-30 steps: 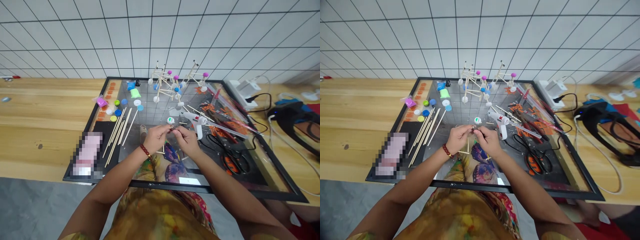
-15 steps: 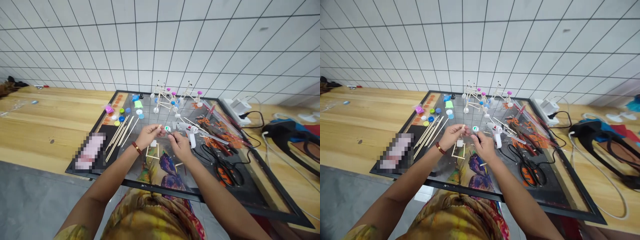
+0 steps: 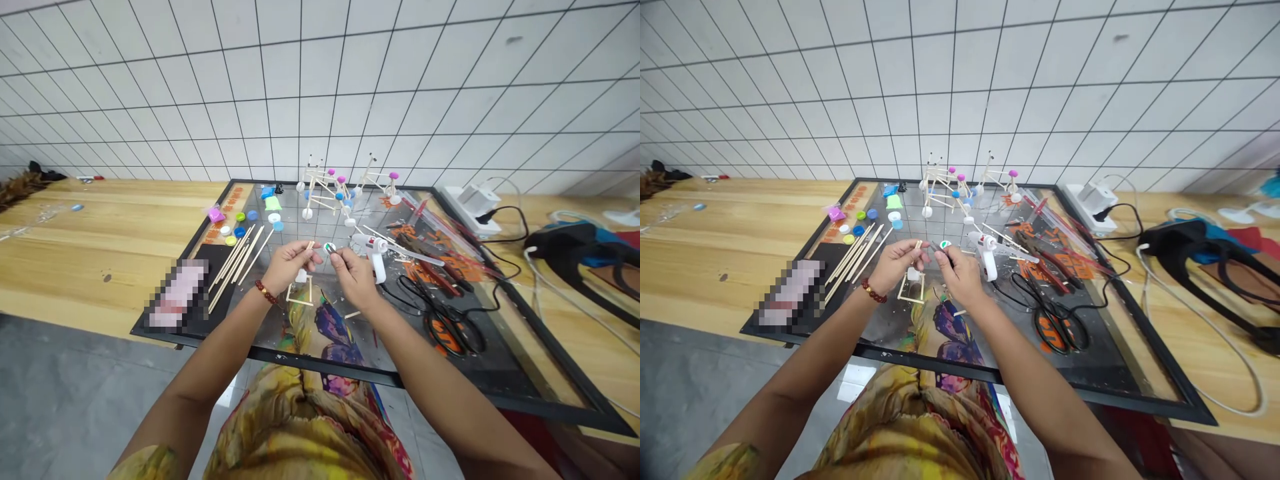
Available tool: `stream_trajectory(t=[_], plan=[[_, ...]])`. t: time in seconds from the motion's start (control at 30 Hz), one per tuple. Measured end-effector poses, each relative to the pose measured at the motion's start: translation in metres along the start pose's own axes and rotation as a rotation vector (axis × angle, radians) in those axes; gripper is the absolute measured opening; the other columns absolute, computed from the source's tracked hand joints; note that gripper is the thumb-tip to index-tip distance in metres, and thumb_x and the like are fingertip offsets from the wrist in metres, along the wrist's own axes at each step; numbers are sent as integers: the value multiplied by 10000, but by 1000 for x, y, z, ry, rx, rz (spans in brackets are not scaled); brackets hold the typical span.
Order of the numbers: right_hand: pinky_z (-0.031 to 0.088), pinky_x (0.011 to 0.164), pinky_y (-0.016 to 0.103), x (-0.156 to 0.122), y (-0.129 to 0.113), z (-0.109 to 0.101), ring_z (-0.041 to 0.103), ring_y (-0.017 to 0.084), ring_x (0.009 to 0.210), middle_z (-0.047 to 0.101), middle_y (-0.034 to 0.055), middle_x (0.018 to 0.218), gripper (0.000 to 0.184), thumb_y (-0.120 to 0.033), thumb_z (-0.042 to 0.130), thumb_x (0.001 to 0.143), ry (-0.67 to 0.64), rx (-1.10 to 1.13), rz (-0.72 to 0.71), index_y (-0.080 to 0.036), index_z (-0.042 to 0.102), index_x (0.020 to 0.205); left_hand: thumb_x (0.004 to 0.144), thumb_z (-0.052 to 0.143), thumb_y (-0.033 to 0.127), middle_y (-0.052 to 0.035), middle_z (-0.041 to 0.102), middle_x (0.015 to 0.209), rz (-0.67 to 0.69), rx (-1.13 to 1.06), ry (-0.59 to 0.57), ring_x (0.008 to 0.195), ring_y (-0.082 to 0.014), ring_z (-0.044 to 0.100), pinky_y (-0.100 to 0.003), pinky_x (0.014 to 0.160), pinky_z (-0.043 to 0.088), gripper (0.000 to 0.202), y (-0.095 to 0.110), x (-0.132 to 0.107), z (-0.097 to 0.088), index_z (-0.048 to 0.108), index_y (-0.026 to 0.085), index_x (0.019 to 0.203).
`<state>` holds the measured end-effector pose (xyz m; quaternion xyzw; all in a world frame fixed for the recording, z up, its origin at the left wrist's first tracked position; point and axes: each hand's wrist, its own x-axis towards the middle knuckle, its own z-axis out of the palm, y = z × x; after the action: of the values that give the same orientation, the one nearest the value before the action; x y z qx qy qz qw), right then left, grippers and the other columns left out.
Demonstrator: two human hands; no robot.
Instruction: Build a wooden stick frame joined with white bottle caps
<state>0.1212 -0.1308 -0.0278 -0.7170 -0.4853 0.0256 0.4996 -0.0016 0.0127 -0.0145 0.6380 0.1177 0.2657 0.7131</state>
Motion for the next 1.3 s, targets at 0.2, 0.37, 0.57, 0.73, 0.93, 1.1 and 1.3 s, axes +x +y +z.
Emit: stream_trajectory(t=[0.2, 0.37, 0.57, 0.73, 0.93, 1.1, 1.3], plan=[[388, 636, 342, -2, -2, 3, 570, 213, 622, 572, 19, 625, 502, -661, 405, 1023, -51, -42, -30, -257, 619, 815, 828, 790, 598, -32, 729, 699, 68, 142, -30, 608, -129, 633, -275, 643, 563, 465, -3, -7, 4, 813, 165, 996], [362, 615, 315, -1, -5, 3, 525, 183, 583, 524, -6, 590, 527, -672, 392, 1023, -68, -23, -43, -254, 585, 767, 867, 747, 590, -39, 752, 739, 165, 267, 7, 645, -148, 652, -301, 695, 593, 437, -1, -8, 3, 827, 184, 1008], [343, 637, 290, -2, -10, 1, 481, 151, 604, 475, -27, 605, 481, -612, 403, 1031, -94, 9, -21, -234, 565, 781, 940, 666, 515, -55, 784, 847, 279, 417, 8, 672, -161, 674, -318, 735, 595, 358, -1, -10, 3, 835, 209, 1015], [340, 639, 278, -3, -10, 1, 462, 139, 608, 460, -33, 620, 489, -605, 378, 1035, -124, 24, -20, -224, 568, 794, 983, 603, 475, -45, 768, 825, 332, 506, -33, 664, -161, 662, -319, 753, 580, 339, 1, -12, 4, 832, 228, 1018], [338, 630, 293, -1, -8, 1, 467, 149, 591, 453, -22, 600, 519, -621, 379, 1028, -110, 12, -31, -227, 584, 759, 1026, 527, 442, -47, 747, 796, 389, 566, -41, 660, -161, 654, -306, 727, 559, 370, 0, -13, 5, 817, 214, 1051], [330, 609, 313, -1, -6, 3, 495, 165, 559, 501, 5, 569, 561, -650, 395, 1022, -42, -13, -53, -242, 599, 696, 1059, 488, 455, -32, 673, 698, 480, 602, -68, 642, -150, 622, -289, 695, 526, 406, -1, -14, 6, 773, 192, 939], [348, 597, 322, -2, -9, 3, 505, 172, 552, 522, 3, 572, 568, -695, 417, 1013, -38, 92, -46, -248, 638, 740, 1086, 447, 474, 11, 620, 655, 413, 556, -76, 563, -104, 545, -248, 630, 476, 426, 2, -13, 6, 745, 171, 1065]])
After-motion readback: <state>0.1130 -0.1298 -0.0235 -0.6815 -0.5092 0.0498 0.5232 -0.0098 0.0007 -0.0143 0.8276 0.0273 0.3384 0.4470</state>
